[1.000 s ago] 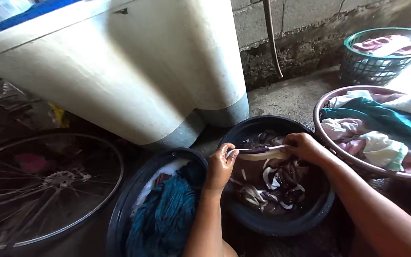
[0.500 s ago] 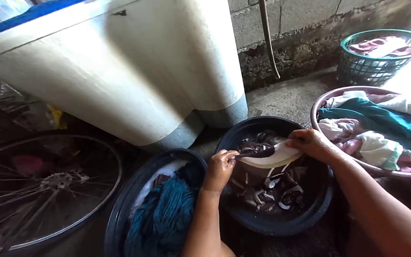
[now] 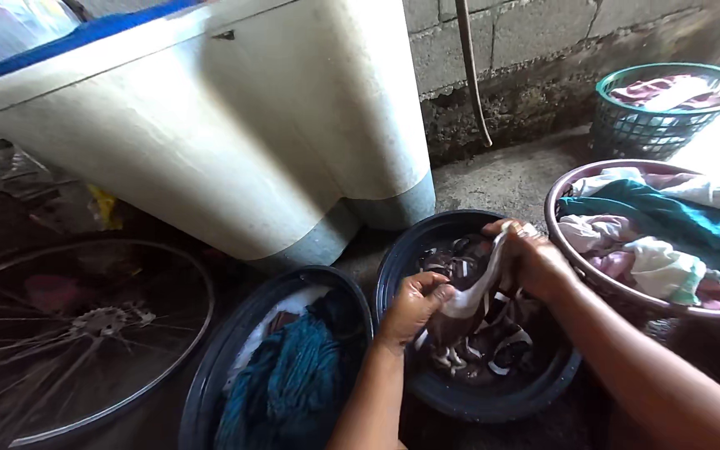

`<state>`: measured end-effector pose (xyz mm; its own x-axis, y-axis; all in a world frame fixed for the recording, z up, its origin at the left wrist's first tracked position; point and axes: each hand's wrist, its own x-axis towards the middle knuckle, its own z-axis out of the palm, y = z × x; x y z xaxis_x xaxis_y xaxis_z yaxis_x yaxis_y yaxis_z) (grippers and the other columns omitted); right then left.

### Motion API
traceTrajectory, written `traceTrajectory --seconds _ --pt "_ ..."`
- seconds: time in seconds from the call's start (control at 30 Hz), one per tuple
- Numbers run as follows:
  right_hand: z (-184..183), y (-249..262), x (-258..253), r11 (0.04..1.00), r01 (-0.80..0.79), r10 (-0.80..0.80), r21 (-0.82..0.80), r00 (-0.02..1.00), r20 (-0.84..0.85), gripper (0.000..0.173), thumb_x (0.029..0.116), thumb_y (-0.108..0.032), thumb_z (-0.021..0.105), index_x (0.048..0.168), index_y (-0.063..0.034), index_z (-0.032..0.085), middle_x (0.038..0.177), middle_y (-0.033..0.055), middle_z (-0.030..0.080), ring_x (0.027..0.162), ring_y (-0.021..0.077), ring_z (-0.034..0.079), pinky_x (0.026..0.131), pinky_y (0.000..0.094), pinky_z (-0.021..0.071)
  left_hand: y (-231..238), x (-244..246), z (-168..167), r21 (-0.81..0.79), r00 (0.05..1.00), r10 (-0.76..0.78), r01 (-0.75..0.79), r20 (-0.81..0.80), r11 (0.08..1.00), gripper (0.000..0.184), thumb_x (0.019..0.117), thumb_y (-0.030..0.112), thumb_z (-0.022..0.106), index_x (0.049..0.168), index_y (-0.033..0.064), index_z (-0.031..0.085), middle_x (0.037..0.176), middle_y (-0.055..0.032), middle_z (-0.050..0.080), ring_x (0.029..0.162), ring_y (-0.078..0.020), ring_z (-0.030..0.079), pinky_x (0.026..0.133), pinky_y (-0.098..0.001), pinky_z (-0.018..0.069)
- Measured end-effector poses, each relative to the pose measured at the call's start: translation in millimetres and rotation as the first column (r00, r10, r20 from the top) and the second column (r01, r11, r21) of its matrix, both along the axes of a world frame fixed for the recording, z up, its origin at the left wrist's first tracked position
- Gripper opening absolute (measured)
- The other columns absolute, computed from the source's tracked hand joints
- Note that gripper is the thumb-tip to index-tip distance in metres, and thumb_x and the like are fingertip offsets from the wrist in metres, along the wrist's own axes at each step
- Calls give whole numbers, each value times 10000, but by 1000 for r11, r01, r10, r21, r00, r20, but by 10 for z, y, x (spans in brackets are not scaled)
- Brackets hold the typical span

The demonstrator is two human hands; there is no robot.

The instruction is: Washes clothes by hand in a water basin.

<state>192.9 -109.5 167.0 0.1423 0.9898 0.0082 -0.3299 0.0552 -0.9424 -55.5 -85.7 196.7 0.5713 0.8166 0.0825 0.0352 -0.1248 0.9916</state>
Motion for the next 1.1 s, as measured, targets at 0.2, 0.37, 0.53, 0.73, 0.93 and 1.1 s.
traceTrajectory --seconds 0.2,0.37,0.53,0.73,0.93,1.1 --pt "-207 -287 -726 908 -368 404 -198 894 192 436 950 -274 697 1274 1 597 1048 83 685 928 125 670 872 346 572 -5 186 -318 208 955 122 -66 -270 976 186 872 114 739 1003 -10 691 904 -51 691 798 -84 651 767 -280 563" --pt "80 -237 -543 876 -430 469 -217 659 588 222 947 -158 732 1030 43 688 873 116 666 764 153 612 748 367 519 -21 144 -317 220 965 177 -133 -193 966 324 816 259 833 930 43 621 798 45 589 700 -9 572 666 -184 507" --pt "432 -239 -226 943 -328 245 55 796 553 179 978 -161 654 927 5 698 760 -9 612 662 19 537 645 229 479 -143 138 -277 -95 961 -213 198 -179 976 388 1027 344 571 1170 -7 653 1018 3 719 924 -53 686 876 -301 588" --pt "419 -149 378 947 204 -192 248 979 -70 125 959 -115 644 876 -134 735 781 -34 698 712 54 642 706 279 579 87 110 -452 -11 837 -235 264 -494 964 281 1043 205 566 1146 -18 703 1071 -116 722 1009 -140 675 979 -387 531" --pt "-60 -112 -49 965 100 -130 -244 985 -111 294 1103 -260 444 1301 -72 551 964 60 667 818 150 658 723 364 581 8 256 -310 212 989 44 -13 -139 977 192 973 52 626 1118 -41 708 1081 -86 733 1005 -69 691 946 -260 565" --pt "-90 -286 -576 905 -358 377 -232 925 44 544 1126 -424 203 1378 -86 547 1163 25 665 1053 74 637 927 304 540 -20 294 -365 266 961 85 -11 -265 964 217 929 88 697 1111 -31 713 1068 -97 743 980 -97 708 928 -297 577"
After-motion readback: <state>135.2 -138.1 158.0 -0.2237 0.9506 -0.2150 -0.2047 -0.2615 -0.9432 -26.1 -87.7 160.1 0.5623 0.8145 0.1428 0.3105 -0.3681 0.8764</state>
